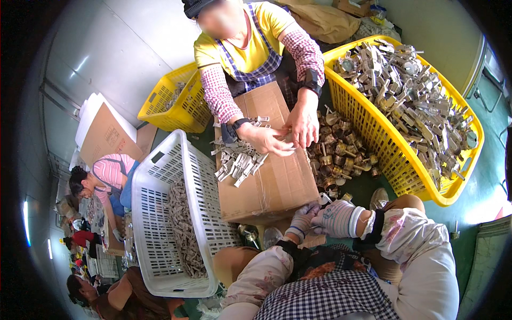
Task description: Assembling and sorting small metal hinge components on a factory floor.
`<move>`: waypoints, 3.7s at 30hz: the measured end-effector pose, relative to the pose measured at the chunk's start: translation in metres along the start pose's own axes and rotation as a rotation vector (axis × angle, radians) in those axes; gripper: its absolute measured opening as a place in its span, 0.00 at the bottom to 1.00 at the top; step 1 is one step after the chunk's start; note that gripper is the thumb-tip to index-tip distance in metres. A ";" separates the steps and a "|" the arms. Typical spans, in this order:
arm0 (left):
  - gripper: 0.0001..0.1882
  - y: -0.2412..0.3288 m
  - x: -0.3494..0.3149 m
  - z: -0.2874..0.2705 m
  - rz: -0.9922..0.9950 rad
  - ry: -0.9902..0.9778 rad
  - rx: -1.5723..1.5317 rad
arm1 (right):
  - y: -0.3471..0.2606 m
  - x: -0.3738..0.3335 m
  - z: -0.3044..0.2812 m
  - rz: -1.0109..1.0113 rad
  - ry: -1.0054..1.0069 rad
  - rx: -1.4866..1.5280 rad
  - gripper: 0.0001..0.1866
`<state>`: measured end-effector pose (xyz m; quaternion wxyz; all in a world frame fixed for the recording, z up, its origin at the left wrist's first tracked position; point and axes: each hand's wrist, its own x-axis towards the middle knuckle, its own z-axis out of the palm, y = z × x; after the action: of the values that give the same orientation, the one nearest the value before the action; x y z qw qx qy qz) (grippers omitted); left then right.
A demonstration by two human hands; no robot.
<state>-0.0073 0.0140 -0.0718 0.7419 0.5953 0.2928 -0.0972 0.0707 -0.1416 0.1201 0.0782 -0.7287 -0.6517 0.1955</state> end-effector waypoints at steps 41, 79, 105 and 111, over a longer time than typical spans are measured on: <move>0.11 0.028 -0.023 0.031 0.037 0.143 -0.053 | 0.010 -0.070 0.001 0.207 -0.051 0.109 0.18; 0.36 0.116 -0.251 0.036 0.038 -0.190 -0.356 | 0.018 -0.100 -0.022 0.337 0.015 0.191 0.15; 0.21 -0.023 -0.103 0.032 -0.342 0.027 -0.278 | 0.015 -0.022 0.058 0.305 -0.056 0.124 0.13; 0.25 -0.015 -0.097 0.029 -0.322 0.061 0.065 | 0.006 -0.005 0.057 0.258 -0.073 -0.014 0.12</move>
<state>-0.0845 -0.0369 -0.0273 0.6880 0.5671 0.4034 -0.2059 0.0540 -0.1559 0.0671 0.0236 -0.7995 -0.5562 0.2257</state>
